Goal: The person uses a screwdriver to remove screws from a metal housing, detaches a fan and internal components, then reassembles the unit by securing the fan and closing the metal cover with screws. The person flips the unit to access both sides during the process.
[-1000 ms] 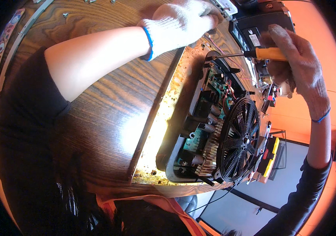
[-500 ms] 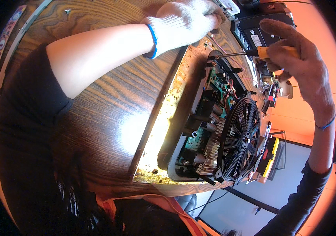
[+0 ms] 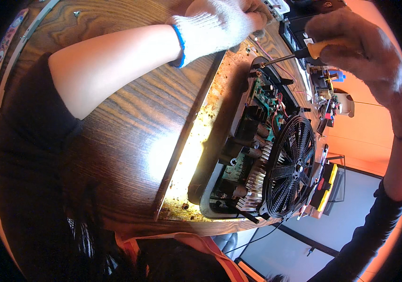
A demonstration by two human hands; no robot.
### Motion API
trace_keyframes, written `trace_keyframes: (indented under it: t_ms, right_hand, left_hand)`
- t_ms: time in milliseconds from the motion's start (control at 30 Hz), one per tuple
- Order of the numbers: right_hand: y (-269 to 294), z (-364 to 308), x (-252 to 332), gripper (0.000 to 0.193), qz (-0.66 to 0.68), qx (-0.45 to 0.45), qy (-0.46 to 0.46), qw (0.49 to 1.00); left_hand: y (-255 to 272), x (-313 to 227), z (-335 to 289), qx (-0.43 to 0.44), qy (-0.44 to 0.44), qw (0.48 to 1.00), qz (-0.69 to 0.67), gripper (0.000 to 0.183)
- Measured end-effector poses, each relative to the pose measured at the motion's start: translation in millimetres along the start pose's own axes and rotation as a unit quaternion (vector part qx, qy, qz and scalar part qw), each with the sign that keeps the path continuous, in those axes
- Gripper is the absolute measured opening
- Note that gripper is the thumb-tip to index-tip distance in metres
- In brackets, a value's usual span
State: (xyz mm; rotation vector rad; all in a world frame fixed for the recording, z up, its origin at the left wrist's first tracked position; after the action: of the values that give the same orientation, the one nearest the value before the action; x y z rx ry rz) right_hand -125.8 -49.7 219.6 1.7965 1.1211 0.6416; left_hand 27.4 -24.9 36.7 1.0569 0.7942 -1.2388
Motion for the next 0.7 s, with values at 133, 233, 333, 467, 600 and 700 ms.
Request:
trace_keyframes:
  t_ms: [133,233,333,467,600,700]
  right_hand:
    - [-5,-10,-9,0.028,0.067,-0.013,-0.273,0.960]
    - [-10,-5,1,0.029,0.079,-0.041,-0.138,0.986]
    - [-15,-1,13,0.028,0.070,-0.019,-0.032,0.997]
    - [-10,-6,11,0.025,0.186,-0.045,-0.215,0.958]
    - [-9,-7,13,0.028,0.065,0.007,-0.196,0.978]
    - [-11,-11,14,0.027,0.044,-0.054,-0.114,0.991]
  left_hand:
    - [1,18,-9,0.033,0.077,0.990,-0.117,0.035]
    - [-1,21,-7,0.041,0.087,0.988,-0.119,0.034]
    - [-6,21,2,0.003,0.058,0.997,-0.044,0.034]
    - [-9,27,8,0.000,0.042,0.999,-0.012,0.035]
    - [-5,24,5,-0.003,0.025,1.000,0.008,0.035]
    - [-2,21,-1,0.006,0.023,1.000,-0.003,0.034]
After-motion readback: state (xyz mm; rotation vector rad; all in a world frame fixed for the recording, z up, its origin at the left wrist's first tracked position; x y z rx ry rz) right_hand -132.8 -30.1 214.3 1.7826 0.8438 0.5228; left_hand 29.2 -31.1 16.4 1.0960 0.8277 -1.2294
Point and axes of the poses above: each hand's wrist, its own z-axis towards the middle knuckle, its own y-axis out of the back of the hand, x = y × z, the point moved 3 cm from there along z, towards the middle knuckle, and after that the axes turned 6 degrees about x, right-handed, at the moved point
